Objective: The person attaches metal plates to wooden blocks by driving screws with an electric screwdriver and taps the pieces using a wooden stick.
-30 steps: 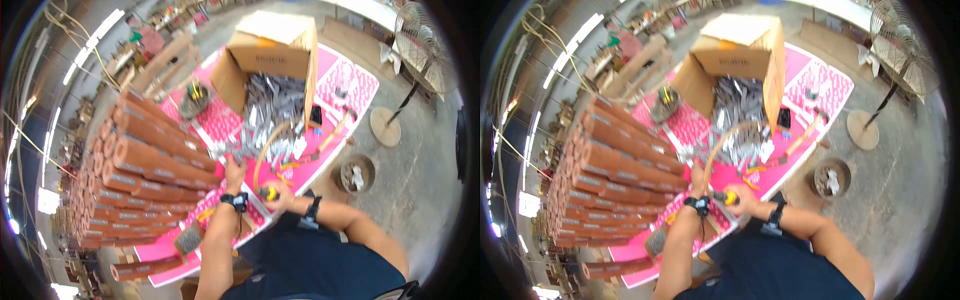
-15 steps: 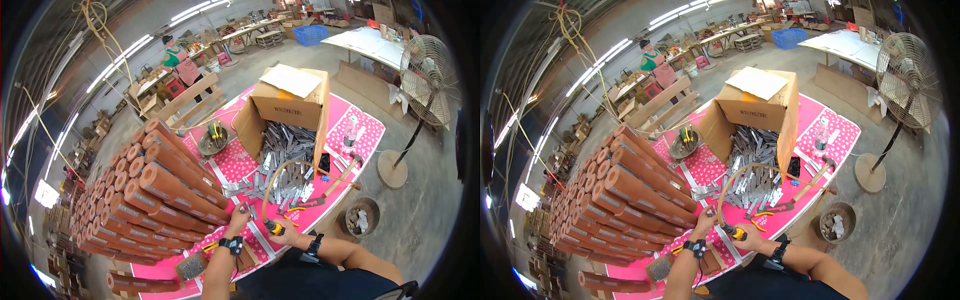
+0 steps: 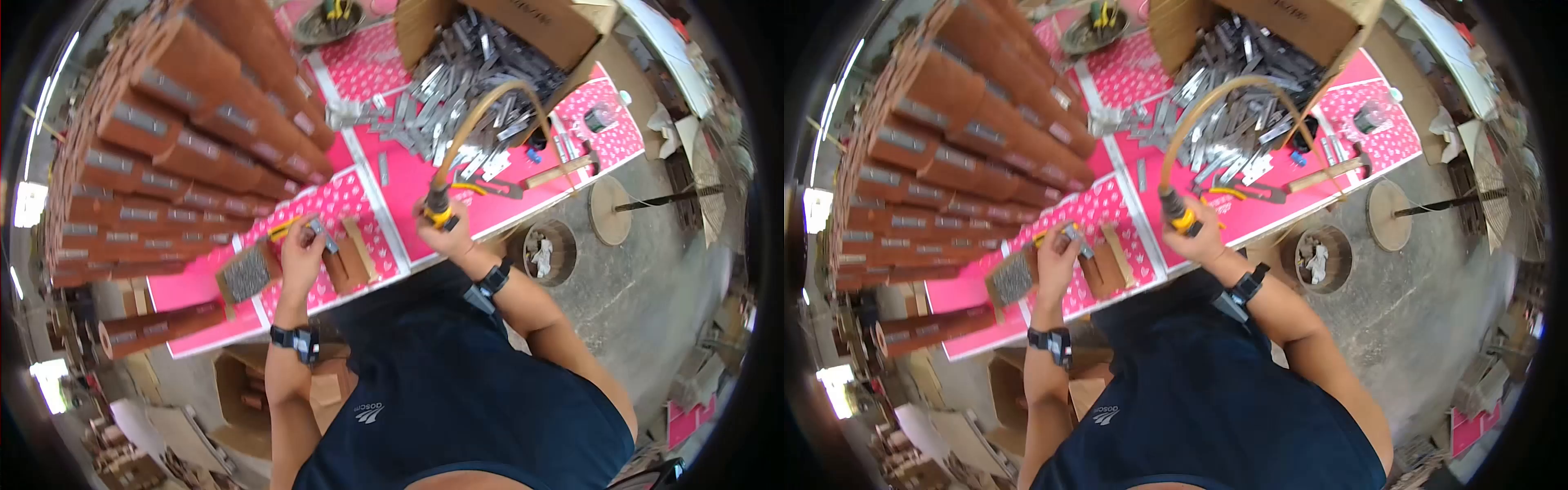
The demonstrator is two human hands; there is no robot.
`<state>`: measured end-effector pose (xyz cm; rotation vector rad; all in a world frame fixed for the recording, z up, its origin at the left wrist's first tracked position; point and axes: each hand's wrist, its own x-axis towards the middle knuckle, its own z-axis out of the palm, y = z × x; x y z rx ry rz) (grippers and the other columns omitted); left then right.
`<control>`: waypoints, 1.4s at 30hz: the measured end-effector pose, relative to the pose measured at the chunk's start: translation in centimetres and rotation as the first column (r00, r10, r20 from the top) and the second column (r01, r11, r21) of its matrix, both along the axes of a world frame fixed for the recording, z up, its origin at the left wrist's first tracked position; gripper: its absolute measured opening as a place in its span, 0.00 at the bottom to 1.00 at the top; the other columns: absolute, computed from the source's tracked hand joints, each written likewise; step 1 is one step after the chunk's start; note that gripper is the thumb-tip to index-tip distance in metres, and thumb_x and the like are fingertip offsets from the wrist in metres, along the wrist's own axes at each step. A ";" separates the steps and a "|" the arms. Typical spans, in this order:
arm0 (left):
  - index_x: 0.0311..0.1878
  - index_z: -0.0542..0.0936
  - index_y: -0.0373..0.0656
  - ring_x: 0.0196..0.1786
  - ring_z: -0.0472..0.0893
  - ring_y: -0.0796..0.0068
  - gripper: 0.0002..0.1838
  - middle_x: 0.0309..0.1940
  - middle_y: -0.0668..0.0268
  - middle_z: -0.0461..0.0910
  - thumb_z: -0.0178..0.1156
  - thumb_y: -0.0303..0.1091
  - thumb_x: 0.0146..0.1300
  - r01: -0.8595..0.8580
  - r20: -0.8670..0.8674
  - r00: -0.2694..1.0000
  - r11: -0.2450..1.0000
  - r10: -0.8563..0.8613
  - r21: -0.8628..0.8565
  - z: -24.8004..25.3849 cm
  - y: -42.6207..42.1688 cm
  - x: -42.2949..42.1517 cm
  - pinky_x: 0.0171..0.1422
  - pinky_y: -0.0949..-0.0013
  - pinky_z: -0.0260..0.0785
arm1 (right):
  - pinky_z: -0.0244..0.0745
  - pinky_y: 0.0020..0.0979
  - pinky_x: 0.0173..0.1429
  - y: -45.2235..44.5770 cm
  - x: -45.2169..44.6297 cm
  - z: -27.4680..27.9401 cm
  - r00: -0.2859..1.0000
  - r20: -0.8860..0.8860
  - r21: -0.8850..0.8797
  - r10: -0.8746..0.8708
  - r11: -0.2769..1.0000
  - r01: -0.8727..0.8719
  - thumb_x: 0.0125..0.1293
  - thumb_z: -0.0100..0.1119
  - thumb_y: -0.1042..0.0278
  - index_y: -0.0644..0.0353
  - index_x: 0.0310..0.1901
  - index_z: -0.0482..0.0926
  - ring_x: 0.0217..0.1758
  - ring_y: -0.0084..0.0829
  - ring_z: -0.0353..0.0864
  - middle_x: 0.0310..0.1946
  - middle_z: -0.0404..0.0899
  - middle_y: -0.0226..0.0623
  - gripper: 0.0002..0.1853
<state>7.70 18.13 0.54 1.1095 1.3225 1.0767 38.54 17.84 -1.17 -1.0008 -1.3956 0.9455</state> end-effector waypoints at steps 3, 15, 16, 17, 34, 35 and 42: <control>0.68 0.74 0.39 0.41 0.82 0.81 0.24 0.39 0.66 0.83 0.60 0.20 0.69 0.012 -0.156 0.988 1.000 -0.012 -0.005 -0.5 -0.4 -1.3 0.48 0.75 0.73 | 0.78 0.28 0.43 0.4 -0.5 0.0 0.994 -0.094 -0.070 -0.060 0.996 0.054 0.55 0.67 0.77 0.60 0.39 0.80 0.35 0.22 0.83 0.32 0.83 0.29 0.09; 0.67 0.77 0.39 0.43 0.81 0.79 0.24 0.40 0.66 0.83 0.64 0.23 0.68 0.191 -0.274 0.936 0.973 -0.219 -0.128 0.2 -0.3 -1.7 0.50 0.72 0.75 | 0.80 0.29 0.46 0.3 -0.6 0.8 0.997 -0.019 -0.116 -0.081 0.990 0.079 0.54 0.67 0.76 0.62 0.40 0.81 0.37 0.25 0.85 0.33 0.85 0.33 0.11; 0.67 0.77 0.39 0.43 0.81 0.79 0.24 0.40 0.66 0.83 0.64 0.23 0.68 0.191 -0.274 0.936 0.973 -0.220 -0.129 0.3 -0.3 -1.8 0.50 0.72 0.75 | 0.80 0.29 0.46 0.3 -0.6 0.9 0.996 -0.019 -0.117 -0.082 0.990 0.079 0.54 0.67 0.76 0.62 0.40 0.81 0.37 0.25 0.85 0.33 0.85 0.33 0.11; 0.66 0.77 0.39 0.44 0.82 0.77 0.24 0.40 0.65 0.83 0.65 0.24 0.67 0.217 -0.301 0.921 0.967 -0.249 -0.135 0.5 -0.4 -1.8 0.52 0.71 0.75 | 0.80 0.30 0.46 0.3 -0.6 0.9 0.997 -0.010 -0.112 -0.079 0.991 0.078 0.54 0.67 0.76 0.62 0.40 0.81 0.36 0.25 0.85 0.33 0.85 0.33 0.11; 0.67 0.77 0.38 0.55 0.83 0.66 0.25 0.53 0.57 0.84 0.67 0.28 0.66 0.300 -0.386 0.857 0.939 -0.343 -0.168 0.4 -1.9 -1.9 0.65 0.63 0.73 | 0.79 0.29 0.44 0.1 -0.6 1.5 0.998 0.034 -0.028 -0.053 0.998 0.054 0.53 0.67 0.76 0.62 0.40 0.80 0.35 0.25 0.84 0.31 0.84 0.32 0.12; 0.67 0.77 0.38 0.55 0.83 0.66 0.25 0.53 0.57 0.84 0.67 0.28 0.66 0.299 -0.385 0.857 0.939 -0.342 -0.168 0.8 -2.2 -1.7 0.65 0.63 0.73 | 0.79 0.29 0.44 0.1 -0.7 1.4 0.998 0.016 -0.021 -0.054 0.998 0.054 0.53 0.67 0.75 0.62 0.40 0.80 0.35 0.25 0.84 0.31 0.84 0.32 0.11; 0.75 0.67 0.40 0.67 0.77 0.56 0.43 0.65 0.51 0.75 0.75 0.33 0.57 0.298 -0.496 0.812 0.949 -0.307 -0.099 2.6 -4.3 -0.4 0.72 0.57 0.69 | 0.78 0.28 0.47 0.0 -0.5 1.2 1.000 0.005 -0.086 -0.019 0.996 0.019 0.56 0.61 0.82 0.63 0.41 0.81 0.40 0.23 0.81 0.36 0.83 0.32 0.10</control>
